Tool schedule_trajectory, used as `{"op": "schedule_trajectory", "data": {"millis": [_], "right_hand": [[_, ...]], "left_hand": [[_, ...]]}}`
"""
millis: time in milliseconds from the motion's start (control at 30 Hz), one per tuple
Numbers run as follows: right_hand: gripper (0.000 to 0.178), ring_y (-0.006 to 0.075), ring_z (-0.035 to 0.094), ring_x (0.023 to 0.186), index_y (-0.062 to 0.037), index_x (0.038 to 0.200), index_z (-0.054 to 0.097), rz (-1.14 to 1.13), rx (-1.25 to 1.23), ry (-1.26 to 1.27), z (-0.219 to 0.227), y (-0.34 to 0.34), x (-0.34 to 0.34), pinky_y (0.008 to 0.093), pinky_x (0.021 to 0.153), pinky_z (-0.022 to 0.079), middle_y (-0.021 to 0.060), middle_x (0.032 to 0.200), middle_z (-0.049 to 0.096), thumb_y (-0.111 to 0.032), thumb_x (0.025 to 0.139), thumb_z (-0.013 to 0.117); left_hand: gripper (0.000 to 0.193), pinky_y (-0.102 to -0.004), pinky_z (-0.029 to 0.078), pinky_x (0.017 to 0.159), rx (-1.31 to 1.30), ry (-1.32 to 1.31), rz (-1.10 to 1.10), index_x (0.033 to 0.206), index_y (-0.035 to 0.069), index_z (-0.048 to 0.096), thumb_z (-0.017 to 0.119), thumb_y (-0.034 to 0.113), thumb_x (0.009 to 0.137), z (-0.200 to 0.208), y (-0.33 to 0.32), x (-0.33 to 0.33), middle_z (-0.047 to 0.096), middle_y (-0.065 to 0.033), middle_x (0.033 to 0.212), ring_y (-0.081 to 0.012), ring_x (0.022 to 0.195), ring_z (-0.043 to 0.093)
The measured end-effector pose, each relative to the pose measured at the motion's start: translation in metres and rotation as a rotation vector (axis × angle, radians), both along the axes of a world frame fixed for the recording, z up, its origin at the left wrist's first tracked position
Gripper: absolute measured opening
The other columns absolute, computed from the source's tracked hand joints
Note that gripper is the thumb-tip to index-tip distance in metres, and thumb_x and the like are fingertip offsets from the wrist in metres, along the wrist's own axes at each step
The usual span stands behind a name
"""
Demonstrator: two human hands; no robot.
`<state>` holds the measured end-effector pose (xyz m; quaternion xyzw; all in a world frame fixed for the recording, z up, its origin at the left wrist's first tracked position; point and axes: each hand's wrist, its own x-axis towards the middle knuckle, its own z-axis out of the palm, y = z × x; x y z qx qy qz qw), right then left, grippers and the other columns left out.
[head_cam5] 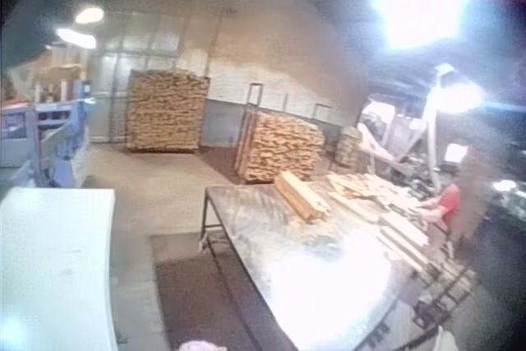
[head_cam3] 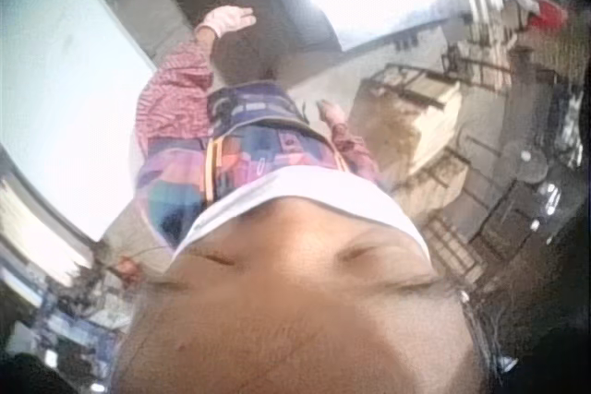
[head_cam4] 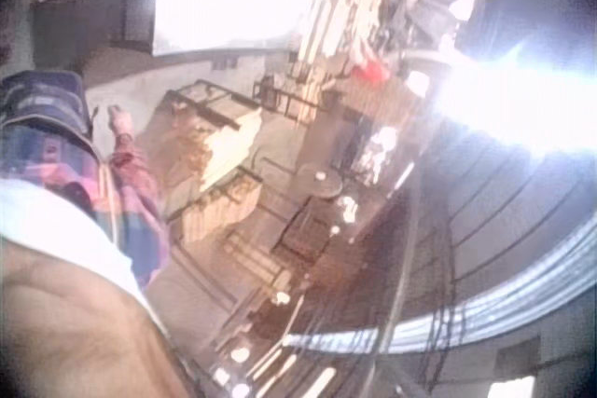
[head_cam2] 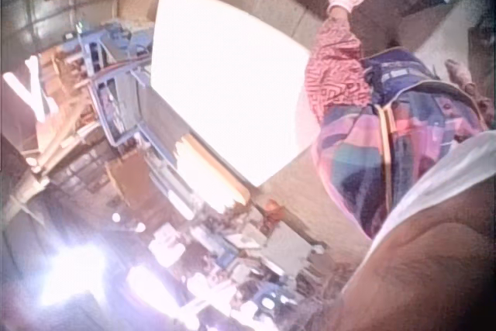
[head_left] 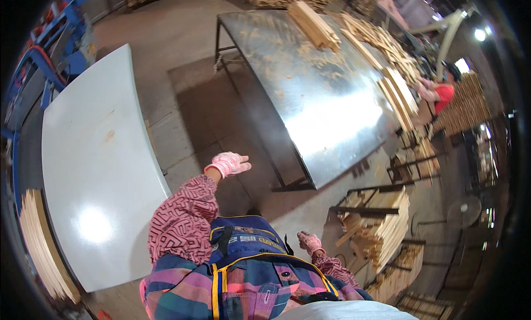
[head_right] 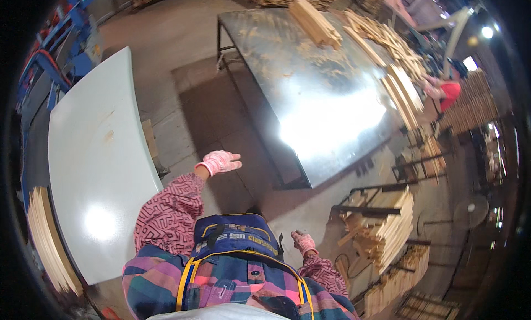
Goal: The person gathers stacks of light-colored wooden planks from a metal table and places them onto a conveyor belt. They repeatedly pick up bundles of planks, align them, and feed them into the machine, while another worker is visible in the background handling similar materials.
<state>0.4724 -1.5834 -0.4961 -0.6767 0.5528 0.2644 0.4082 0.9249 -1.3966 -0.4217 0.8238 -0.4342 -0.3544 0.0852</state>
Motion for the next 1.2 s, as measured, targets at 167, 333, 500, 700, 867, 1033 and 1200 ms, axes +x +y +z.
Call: {"op": "schedule_trajectory", "data": {"millis": [167, 333, 500, 700, 867, 1033, 1200], "right_hand": [[0.036, 0.0195, 0.064, 0.067, -0.0108, 0.117, 0.068, 0.267, -0.065, -0.123, -0.026, -0.11, 0.105, 0.0329, 0.062, 0.051, 0.0072, 0.08, 0.068, -0.037, 0.093, 0.061], [0.056, 0.0295, 0.066, 0.102, -0.009, 0.138, 0.056, 0.588, -0.109, -0.375, 0.014, -0.167, 0.297, 0.0364, 0.087, 0.05, 0.014, 0.116, 0.07, -0.042, 0.093, 0.062], [0.063, 0.0308, 0.057, 0.125, -0.0066, 0.137, 0.056, 0.563, -0.038, -0.538, 0.03, -0.185, 0.457, 0.0361, 0.106, 0.042, 0.018, 0.131, 0.063, -0.049, 0.091, 0.06], [0.063, 0.0308, 0.058, 0.126, -0.0024, 0.137, 0.056, 0.459, 0.0, -0.56, -0.001, -0.2, 0.588, 0.0345, 0.106, 0.043, 0.0187, 0.132, 0.062, -0.044, 0.09, 0.065], [0.061, 0.0314, 0.061, 0.121, -0.0038, 0.137, 0.055, 0.365, -0.133, -0.471, 0.019, -0.223, 0.674, 0.036, 0.102, 0.046, 0.0188, 0.13, 0.063, -0.041, 0.09, 0.065], [0.057, 0.0323, 0.064, 0.114, -0.0051, 0.137, 0.056, 0.059, -0.32, -0.561, 0.018, -0.309, 0.724, 0.0365, 0.096, 0.049, 0.0198, 0.125, 0.066, -0.037, 0.091, 0.064], [0.052, 0.0329, 0.065, 0.107, -0.0067, 0.134, 0.059, -0.162, -0.62, -0.501, 0.012, -0.49, 0.775, 0.0392, 0.093, 0.05, 0.0192, 0.115, 0.067, -0.036, 0.091, 0.063]], "left_hand": [[0.052, -0.0433, 0.04, 0.11, -0.064, -0.025, -0.014, 0.14, 0.017, 0.053, 0.039, 0.046, 0.099, -0.133, 0.025, 0.018, 0.052, -0.0137, 0.145, -0.0334, 0.131, 0.051], [0.07, -0.0498, 0.044, 0.103, 0.303, 0.265, 0.738, 0.126, 0.009, 0.064, 0.044, 0.063, 0.086, -0.222, 0.127, -0.011, 0.058, -0.0233, 0.133, -0.0403, 0.127, 0.052], [0.036, -0.0499, 0.051, 0.089, 0.374, 0.209, 0.659, 0.119, 0.011, 0.059, 0.045, 0.034, 0.096, -0.252, 0.17, -0.002, 0.065, -0.0244, 0.115, -0.042, 0.107, 0.063], [0.048, -0.0476, 0.046, 0.098, 0.355, 0.16, 0.525, 0.132, 0.013, 0.054, 0.044, 0.042, 0.096, -0.227, 0.103, 0.208, 0.061, -0.0278, 0.124, -0.0419, 0.119, 0.057], [0.071, -0.0439, 0.039, 0.107, 0.189, 0.129, 0.742, 0.13, 0.007, 0.061, 0.036, 0.062, 0.094, -0.108, -0.013, 0.427, 0.057, -0.0241, 0.133, -0.0401, 0.128, 0.05], [0.068, -0.0374, 0.038, 0.108, -0.022, 0.179, 0.726, 0.145, 0.009, 0.047, 0.049, 0.055, 0.095, -0.069, -0.124, 0.571, 0.057, -0.0183, 0.138, -0.0321, 0.132, 0.051], [0.068, -0.0306, 0.039, 0.106, -0.04, 0.296, 0.727, 0.152, 0.006, 0.036, 0.058, 0.042, 0.098, -0.051, -0.248, 0.639, 0.055, -0.0146, 0.143, -0.0265, 0.128, 0.055]]}}
